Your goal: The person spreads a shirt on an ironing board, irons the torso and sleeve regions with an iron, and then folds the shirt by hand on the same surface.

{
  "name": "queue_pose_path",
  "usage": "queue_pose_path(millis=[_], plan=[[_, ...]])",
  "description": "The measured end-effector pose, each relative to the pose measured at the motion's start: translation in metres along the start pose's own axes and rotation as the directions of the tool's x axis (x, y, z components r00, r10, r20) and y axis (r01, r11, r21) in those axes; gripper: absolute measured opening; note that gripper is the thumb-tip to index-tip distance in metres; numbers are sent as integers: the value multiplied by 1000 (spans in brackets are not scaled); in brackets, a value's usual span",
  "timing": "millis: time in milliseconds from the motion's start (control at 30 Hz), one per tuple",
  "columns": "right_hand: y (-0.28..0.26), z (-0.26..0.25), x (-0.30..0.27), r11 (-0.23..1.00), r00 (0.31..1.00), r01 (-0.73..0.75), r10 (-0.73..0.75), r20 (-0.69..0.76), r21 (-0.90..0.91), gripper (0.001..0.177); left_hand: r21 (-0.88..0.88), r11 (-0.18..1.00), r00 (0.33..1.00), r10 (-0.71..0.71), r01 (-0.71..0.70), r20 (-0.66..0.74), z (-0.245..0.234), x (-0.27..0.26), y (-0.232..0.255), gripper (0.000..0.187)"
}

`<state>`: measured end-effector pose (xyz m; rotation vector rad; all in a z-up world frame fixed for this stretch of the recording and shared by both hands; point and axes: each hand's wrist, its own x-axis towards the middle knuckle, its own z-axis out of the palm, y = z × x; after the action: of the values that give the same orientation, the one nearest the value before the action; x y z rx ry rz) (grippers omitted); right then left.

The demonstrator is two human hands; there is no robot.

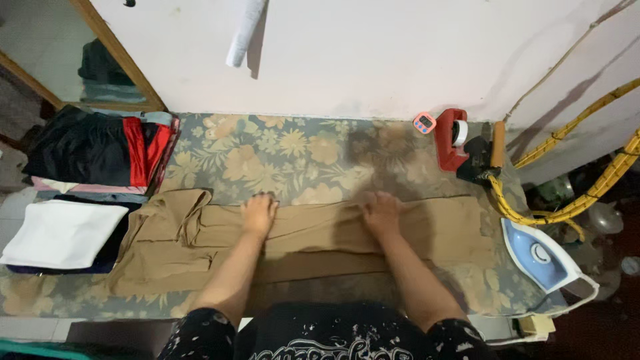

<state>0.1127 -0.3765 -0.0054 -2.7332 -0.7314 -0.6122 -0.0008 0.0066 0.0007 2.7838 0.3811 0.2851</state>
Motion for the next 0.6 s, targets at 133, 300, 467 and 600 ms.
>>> queue_pose_path(millis=[133, 300, 467, 600], plan=[[-60, -19, -26, 997, 901, -17, -20, 433, 80, 83, 163, 976, 987, -153, 143, 51, -17, -5, -58, 39], [-66, -74, -54, 999, 801, -37, 45, 597, -26, 88, 339, 920, 979, -203, 198, -22, -54, -13, -117, 47], [-16, -94, -85, 997, 763, -10, -44, 645, 80, 82, 447, 871, 956, -275, 201, 107, -78, -20, -127, 42], [57, -100, -88, 973, 889, -114, 9, 458, 202, 61, 465, 801, 915, -400, 376, -51, -72, -20, -100, 46]])
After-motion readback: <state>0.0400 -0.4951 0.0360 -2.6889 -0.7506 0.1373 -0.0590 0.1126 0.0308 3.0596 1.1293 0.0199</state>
